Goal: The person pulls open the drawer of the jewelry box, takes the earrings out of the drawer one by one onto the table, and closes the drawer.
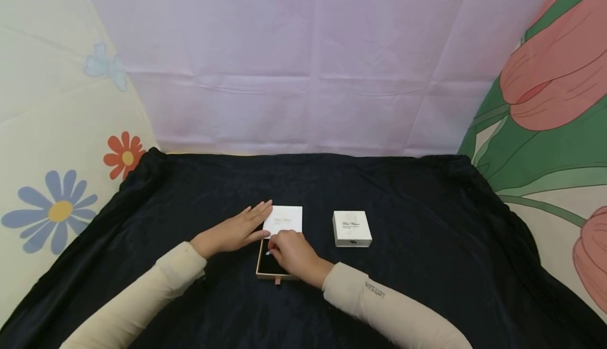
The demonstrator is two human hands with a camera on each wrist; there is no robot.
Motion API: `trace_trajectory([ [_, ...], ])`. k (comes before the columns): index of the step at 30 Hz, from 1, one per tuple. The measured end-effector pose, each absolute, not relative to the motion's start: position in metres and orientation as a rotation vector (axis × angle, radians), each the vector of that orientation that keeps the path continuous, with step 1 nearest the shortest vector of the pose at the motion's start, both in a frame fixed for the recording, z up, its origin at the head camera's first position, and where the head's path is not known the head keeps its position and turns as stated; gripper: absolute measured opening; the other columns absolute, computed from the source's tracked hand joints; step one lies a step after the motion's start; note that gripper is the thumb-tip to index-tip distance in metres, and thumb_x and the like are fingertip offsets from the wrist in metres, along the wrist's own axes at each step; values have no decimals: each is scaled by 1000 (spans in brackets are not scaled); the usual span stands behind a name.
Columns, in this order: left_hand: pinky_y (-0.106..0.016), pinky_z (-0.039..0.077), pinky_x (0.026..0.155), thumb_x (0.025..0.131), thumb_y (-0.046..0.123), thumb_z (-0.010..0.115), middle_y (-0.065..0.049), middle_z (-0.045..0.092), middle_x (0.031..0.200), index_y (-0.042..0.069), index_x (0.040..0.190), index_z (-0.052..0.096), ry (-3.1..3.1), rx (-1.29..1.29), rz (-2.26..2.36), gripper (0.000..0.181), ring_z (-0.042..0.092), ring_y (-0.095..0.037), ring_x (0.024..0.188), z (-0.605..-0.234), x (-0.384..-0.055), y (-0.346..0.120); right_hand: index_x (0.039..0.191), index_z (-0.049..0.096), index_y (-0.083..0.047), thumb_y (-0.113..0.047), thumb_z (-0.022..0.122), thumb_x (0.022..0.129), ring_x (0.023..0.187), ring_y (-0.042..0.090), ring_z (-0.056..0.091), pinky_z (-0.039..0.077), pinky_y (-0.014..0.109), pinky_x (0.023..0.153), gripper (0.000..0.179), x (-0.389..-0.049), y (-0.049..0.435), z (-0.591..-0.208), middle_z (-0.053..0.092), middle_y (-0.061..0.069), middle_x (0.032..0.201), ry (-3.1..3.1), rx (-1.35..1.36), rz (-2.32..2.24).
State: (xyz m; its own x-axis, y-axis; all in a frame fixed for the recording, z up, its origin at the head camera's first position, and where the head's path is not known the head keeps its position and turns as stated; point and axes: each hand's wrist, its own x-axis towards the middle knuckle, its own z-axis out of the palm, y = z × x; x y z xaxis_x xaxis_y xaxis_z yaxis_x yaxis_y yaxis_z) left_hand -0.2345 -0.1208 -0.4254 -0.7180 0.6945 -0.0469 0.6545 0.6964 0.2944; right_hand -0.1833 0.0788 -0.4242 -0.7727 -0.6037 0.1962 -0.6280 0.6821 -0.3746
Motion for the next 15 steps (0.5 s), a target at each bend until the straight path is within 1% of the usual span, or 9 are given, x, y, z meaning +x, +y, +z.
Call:
trace_trajectory([
  [8,-50,17,116,101,45,40,-11,13,160,4,153,18,2749,1096,382,70,14,-27,146,-427,-235,-121,82,71,-13,-11,71,86,69,6,58,50,25,64,5,-183,78,-426,64,-3,76,-2827,1035,657],
  [15,-50,17,116,101,45,40,-12,14,160,3,152,19,2748,1106,392,69,15,-27,146,-427,-235,-122,79,68,-13,-10,70,87,65,5,53,47,23,60,9,-182,77,-428,59,-4,73,-2796,1047,606],
])
